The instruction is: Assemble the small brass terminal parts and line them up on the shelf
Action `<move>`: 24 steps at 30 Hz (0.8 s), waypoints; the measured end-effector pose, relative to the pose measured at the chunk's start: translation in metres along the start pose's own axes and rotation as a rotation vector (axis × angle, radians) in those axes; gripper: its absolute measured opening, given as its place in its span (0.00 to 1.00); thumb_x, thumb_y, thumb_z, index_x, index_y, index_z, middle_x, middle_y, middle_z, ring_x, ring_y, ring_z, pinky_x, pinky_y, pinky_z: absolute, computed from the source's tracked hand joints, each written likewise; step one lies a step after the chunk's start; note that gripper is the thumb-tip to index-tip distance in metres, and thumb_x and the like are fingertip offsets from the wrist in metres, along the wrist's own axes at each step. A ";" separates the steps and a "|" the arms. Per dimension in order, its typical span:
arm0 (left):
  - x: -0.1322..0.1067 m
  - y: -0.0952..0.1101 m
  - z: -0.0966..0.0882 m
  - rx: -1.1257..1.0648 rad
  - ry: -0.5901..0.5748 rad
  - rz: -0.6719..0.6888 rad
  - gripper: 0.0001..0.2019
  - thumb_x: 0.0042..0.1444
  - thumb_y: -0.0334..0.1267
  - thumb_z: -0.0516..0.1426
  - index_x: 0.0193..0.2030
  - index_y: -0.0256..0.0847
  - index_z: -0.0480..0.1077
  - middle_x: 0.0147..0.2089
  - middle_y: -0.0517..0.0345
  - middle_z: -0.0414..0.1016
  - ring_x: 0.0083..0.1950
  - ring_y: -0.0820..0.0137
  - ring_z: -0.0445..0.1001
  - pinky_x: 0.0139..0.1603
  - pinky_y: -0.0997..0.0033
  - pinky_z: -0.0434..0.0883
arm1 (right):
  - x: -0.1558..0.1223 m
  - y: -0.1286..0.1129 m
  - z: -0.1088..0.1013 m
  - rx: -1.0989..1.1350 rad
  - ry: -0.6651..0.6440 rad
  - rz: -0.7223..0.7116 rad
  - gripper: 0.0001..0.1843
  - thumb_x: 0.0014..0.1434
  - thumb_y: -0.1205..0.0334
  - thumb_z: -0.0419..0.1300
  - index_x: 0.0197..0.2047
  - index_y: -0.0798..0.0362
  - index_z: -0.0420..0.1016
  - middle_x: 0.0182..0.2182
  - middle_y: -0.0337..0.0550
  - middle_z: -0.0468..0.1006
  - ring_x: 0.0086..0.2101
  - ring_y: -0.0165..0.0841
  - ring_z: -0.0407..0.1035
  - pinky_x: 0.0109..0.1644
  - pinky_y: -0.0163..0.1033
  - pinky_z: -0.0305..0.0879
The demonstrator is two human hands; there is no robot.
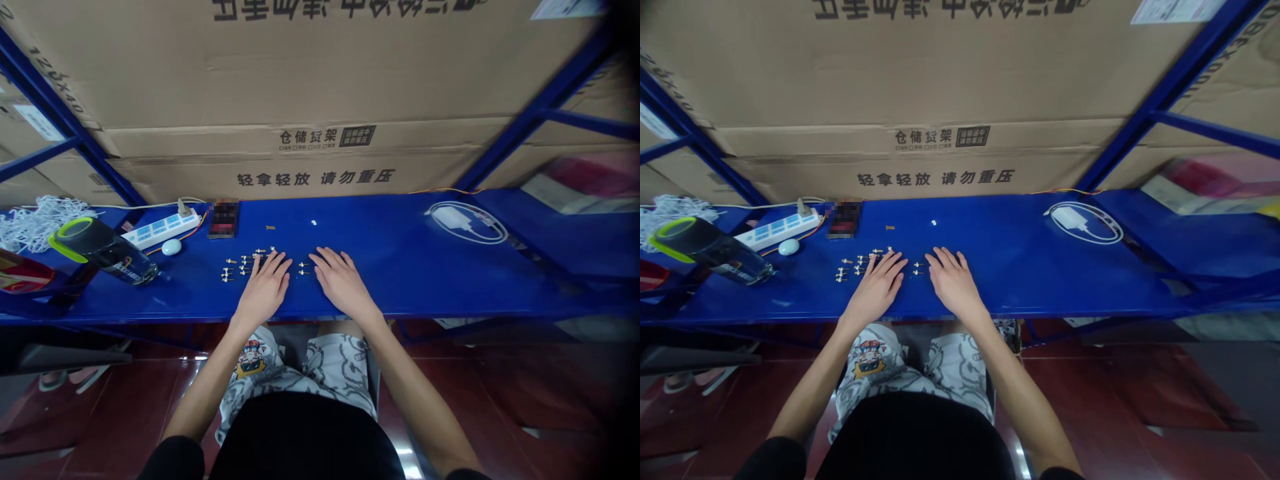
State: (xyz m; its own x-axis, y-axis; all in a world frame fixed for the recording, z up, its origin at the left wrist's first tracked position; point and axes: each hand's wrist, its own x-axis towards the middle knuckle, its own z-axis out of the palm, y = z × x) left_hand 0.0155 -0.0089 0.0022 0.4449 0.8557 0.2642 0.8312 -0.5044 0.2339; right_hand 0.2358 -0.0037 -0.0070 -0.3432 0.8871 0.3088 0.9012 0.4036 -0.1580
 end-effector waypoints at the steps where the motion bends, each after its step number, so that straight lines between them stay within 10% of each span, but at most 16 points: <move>1: 0.000 0.000 0.000 0.000 0.000 0.000 0.22 0.74 0.39 0.42 0.70 0.40 0.64 0.74 0.51 0.62 0.77 0.59 0.53 0.78 0.42 0.48 | 0.000 0.000 0.000 0.000 -0.004 0.001 0.27 0.74 0.60 0.39 0.67 0.56 0.69 0.67 0.56 0.67 0.68 0.48 0.59 0.71 0.62 0.51; 9: 0.004 -0.001 -0.005 -0.029 0.022 -0.004 0.20 0.73 0.39 0.45 0.66 0.42 0.67 0.71 0.51 0.66 0.77 0.59 0.56 0.78 0.40 0.46 | 0.000 0.001 0.000 0.007 -0.006 0.001 0.28 0.74 0.59 0.39 0.67 0.57 0.68 0.67 0.56 0.67 0.68 0.48 0.59 0.71 0.62 0.51; 24: 0.073 -0.078 -0.033 0.131 -0.128 0.050 0.26 0.68 0.29 0.45 0.71 0.41 0.62 0.74 0.51 0.61 0.76 0.60 0.56 0.77 0.41 0.49 | 0.001 0.003 0.004 0.014 0.005 -0.002 0.27 0.74 0.59 0.39 0.67 0.55 0.69 0.68 0.55 0.67 0.68 0.48 0.59 0.71 0.62 0.51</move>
State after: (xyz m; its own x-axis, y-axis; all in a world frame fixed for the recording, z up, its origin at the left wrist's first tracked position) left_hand -0.0280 0.0893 0.0343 0.5188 0.8417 0.1497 0.8394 -0.5347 0.0977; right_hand 0.2373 -0.0010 -0.0112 -0.3441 0.8850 0.3138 0.8966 0.4089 -0.1700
